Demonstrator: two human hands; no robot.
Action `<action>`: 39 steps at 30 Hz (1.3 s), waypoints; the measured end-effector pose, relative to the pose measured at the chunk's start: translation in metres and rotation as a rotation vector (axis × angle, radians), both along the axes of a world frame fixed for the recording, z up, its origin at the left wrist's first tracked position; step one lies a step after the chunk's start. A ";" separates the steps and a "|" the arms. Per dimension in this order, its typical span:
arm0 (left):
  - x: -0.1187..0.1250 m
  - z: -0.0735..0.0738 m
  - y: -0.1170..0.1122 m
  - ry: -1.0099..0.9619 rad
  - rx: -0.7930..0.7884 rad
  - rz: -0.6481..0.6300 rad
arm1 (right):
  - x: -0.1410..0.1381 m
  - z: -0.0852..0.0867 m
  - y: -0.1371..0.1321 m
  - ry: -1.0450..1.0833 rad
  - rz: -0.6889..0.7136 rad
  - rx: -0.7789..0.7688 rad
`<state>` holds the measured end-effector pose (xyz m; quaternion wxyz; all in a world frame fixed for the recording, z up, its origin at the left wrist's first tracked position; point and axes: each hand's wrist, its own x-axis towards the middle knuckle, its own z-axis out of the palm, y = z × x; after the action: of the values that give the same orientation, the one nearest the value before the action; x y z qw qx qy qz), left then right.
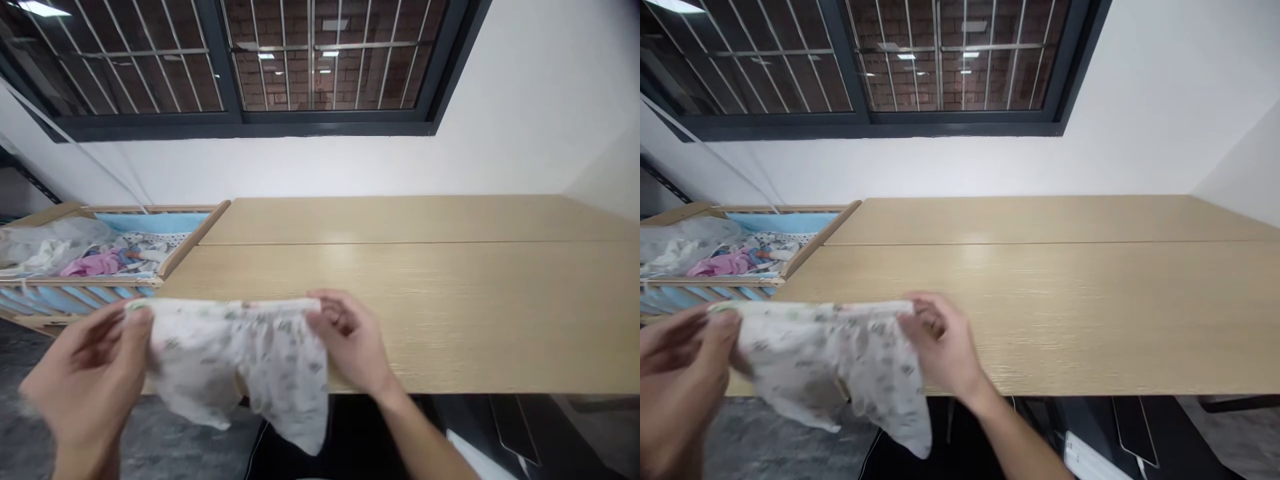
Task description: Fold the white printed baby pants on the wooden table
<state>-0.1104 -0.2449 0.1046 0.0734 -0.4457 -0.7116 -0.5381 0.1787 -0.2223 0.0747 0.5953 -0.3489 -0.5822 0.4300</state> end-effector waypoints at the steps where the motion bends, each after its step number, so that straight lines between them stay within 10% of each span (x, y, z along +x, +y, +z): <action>1: 0.013 0.010 0.018 -0.015 0.046 -0.068 | 0.015 0.009 0.015 0.010 -0.018 -0.014; 6: 0.046 0.014 0.130 0.106 -0.155 -0.517 | 0.075 0.019 0.115 -0.144 -0.089 -0.031; 14: 0.071 -0.073 0.275 0.316 -0.417 -0.680 | 0.097 -0.059 0.255 -0.706 -0.294 -0.134; 24: 0.065 -0.115 0.303 0.320 -0.427 -0.693 | 0.103 -0.120 0.286 -0.773 -0.367 -0.046; 39: 0.062 -0.126 0.301 0.326 -0.431 -0.759 | 0.109 -0.129 0.282 -0.882 -0.378 0.043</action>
<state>-0.0485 0.0560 -0.0214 -0.1121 -0.7586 -0.5729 -0.2895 0.2874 0.0599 -0.0547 0.3661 -0.5856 -0.7143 0.1131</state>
